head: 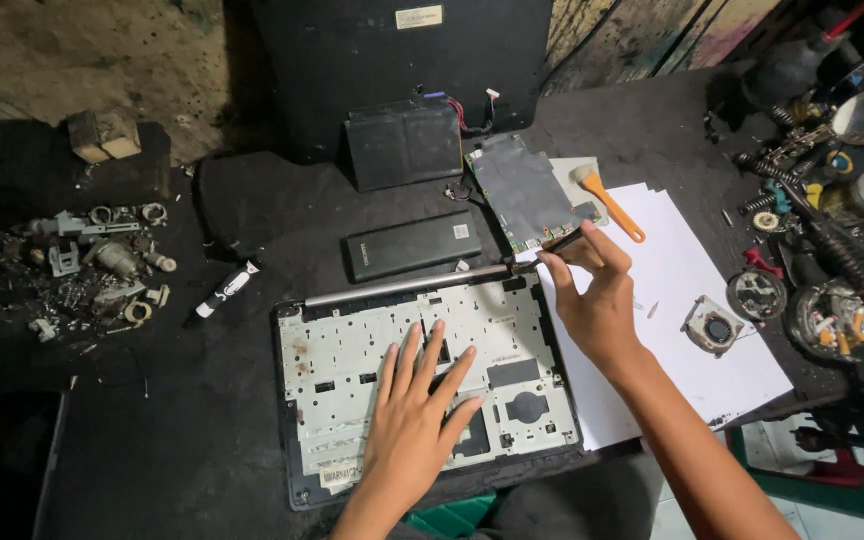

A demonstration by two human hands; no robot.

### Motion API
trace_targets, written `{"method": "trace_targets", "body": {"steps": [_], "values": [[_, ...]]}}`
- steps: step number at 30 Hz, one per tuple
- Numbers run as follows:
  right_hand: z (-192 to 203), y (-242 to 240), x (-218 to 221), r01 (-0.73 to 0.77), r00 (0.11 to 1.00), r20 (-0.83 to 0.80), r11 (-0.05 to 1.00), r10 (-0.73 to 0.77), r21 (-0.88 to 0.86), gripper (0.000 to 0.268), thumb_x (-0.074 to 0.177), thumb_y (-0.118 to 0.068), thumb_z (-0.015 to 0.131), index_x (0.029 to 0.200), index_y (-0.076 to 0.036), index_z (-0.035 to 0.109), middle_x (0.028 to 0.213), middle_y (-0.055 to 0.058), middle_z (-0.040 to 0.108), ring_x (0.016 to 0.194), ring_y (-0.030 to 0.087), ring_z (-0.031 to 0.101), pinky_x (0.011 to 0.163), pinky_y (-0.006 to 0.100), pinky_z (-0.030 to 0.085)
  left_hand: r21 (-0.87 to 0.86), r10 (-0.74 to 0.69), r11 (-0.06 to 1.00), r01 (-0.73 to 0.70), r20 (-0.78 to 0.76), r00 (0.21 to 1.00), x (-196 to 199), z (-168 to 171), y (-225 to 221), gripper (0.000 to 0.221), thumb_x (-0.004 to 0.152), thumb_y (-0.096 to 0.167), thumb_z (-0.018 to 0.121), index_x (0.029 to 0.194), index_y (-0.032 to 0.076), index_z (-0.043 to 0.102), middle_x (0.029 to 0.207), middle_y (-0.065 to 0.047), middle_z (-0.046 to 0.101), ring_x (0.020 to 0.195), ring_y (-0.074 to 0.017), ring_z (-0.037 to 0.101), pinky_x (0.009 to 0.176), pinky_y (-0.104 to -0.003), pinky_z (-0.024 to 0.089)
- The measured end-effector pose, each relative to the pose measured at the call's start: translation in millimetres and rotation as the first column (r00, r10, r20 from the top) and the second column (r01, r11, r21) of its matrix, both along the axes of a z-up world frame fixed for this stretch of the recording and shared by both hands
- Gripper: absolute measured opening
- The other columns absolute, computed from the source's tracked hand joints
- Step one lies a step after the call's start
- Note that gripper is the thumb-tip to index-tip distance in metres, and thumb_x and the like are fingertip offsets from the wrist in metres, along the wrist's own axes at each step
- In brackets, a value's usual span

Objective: Disassembling a laptop to repair internal components, specifically focusing on the screen hinges and chassis separation.

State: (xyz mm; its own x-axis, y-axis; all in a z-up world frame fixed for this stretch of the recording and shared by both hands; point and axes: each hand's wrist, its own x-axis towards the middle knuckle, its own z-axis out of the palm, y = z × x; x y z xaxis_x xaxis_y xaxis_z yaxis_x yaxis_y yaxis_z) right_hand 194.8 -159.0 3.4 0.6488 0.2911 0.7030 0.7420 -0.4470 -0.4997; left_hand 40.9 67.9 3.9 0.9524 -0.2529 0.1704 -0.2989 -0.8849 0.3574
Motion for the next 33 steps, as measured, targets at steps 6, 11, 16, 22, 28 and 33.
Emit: {"method": "trace_targets", "body": {"steps": [6, 11, 16, 22, 28, 33], "values": [[1, 1, 4, -0.018, 0.994, 0.105, 0.998, 0.024, -0.061, 0.081, 0.096, 0.007, 0.079, 0.152, -0.015, 0.024, 0.096, 0.017, 0.067, 0.081, 0.024, 0.07, 0.077, 0.035, 0.058, -0.03, 0.005, 1.0, -0.005, -0.004, 1.0, -1, 3, 0, 0.059, 0.104, 0.051, 0.048, 0.157, 0.025, 0.043, 0.169, -0.011, 0.023, 0.156, -0.0346, 0.016, 0.125, -0.054, 0.013], [30, 5, 1, -0.178, 0.975, -0.141, 0.984, 0.173, -0.028, 0.056, 0.107, 0.008, 0.051, 0.146, -0.013, 0.017, 0.118, 0.025, 0.068, 0.103, 0.034, 0.076, 0.092, 0.045, 0.06, -0.048, 0.008, 0.999, -0.008, -0.002, 1.0, 0, 4, 0, 0.058, 0.104, 0.05, 0.048, 0.156, 0.025, 0.044, 0.168, -0.012, 0.025, 0.155, -0.0351, 0.018, 0.125, -0.054, 0.013], [-10, -9, 10, -0.049, 0.998, 0.044, 0.996, 0.053, -0.073, 0.088, 0.094, 0.011, 0.078, 0.153, -0.015, 0.018, 0.086, 0.015, 0.066, 0.077, 0.025, 0.071, 0.075, 0.037, 0.06, -0.039, 0.005, 0.999, -0.005, 0.012, 1.0, -2, 1, 0, 0.058, 0.104, 0.051, 0.048, 0.156, 0.025, 0.045, 0.168, -0.012, 0.025, 0.155, -0.0349, 0.017, 0.124, -0.054, 0.014], [7, -1, 7, -0.1, 0.994, -0.05, 0.995, 0.099, -0.027, 0.071, 0.101, 0.007, 0.064, 0.15, -0.016, 0.018, 0.103, 0.018, 0.066, 0.091, 0.03, 0.071, 0.086, 0.042, 0.058, -0.05, 0.007, 0.999, -0.007, 0.013, 1.0, -1, 1, 0, 0.057, 0.104, 0.051, 0.048, 0.155, 0.025, 0.045, 0.168, -0.012, 0.025, 0.155, -0.0355, 0.017, 0.124, -0.055, 0.014], [18, 1, 7, -0.14, 0.989, -0.059, 0.99, 0.138, -0.029, 0.077, 0.099, 0.009, 0.067, 0.151, -0.013, 0.016, 0.102, 0.019, 0.068, 0.089, 0.029, 0.072, 0.086, 0.042, 0.058, -0.038, 0.01, 0.999, -0.01, 0.013, 1.0, 0, -2, 0, 0.058, 0.105, 0.052, 0.046, 0.156, 0.027, 0.043, 0.169, -0.011, 0.023, 0.155, -0.0342, 0.016, 0.124, -0.054, 0.013], [-3, -4, 9, -0.021, 0.993, 0.117, 0.998, 0.027, -0.052, 0.097, 0.09, 0.005, 0.087, 0.156, -0.019, 0.02, 0.083, 0.01, 0.062, 0.071, 0.018, 0.065, 0.071, 0.032, 0.055, -0.048, 0.005, 0.999, -0.006, -0.019, 1.0, -1, -2, 0, 0.058, 0.105, 0.052, 0.045, 0.156, 0.026, 0.044, 0.168, -0.012, 0.023, 0.155, -0.0347, 0.015, 0.124, -0.054, 0.012]]}}
